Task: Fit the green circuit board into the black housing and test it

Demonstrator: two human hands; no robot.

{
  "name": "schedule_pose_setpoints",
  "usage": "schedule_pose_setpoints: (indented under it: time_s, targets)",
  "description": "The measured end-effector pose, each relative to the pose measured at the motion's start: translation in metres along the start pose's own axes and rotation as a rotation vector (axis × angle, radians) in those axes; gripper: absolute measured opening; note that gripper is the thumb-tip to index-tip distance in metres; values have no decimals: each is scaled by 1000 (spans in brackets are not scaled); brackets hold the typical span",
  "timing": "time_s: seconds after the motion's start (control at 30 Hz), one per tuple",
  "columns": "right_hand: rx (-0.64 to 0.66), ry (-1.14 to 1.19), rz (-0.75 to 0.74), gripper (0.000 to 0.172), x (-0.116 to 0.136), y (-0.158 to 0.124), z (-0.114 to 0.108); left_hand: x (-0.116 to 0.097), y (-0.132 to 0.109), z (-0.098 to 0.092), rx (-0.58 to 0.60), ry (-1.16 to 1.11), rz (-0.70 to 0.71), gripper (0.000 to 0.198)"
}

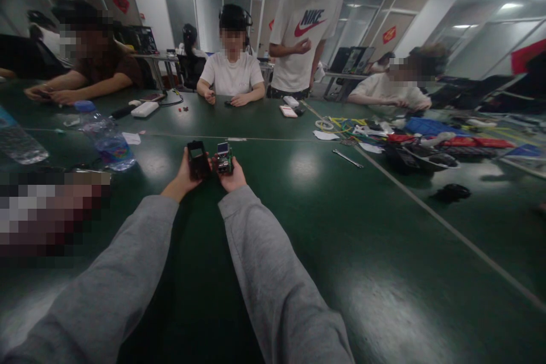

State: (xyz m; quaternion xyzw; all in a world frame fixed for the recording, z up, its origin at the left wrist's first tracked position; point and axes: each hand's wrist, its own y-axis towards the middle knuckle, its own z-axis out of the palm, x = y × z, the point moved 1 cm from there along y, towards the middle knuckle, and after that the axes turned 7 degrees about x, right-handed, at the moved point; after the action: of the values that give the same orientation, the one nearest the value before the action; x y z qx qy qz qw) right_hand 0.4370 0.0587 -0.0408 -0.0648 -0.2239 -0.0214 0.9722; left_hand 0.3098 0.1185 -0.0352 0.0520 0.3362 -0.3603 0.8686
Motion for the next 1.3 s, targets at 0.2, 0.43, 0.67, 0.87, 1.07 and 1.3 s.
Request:
schedule_pose_setpoints:
  time_s: [0.2, 0.43, 0.67, 0.87, 1.07, 1.3]
  targets:
    - [-18, 26, 2, 45, 1, 0, 0, 1, 0, 7, 20, -1, -60, 70]
    - [-29, 58, 3, 42, 1, -1, 1, 3, 6, 0, -41, 35, -15, 60]
    - [-14, 38, 4, 39, 0, 3, -5, 4, 6, 1, -16, 39, -13, 60]
    - [-14, 56, 3, 38, 2, 2, -3, 3, 6, 0, -41, 108, -28, 50]
    - [-28, 27, 4, 38, 2, 0, 0, 3, 6, -1, -77, 92, -36, 46]
    - [-35, 18, -15, 33, 0, 2, -2, 4, 10, -5, -78, 147, -40, 49]
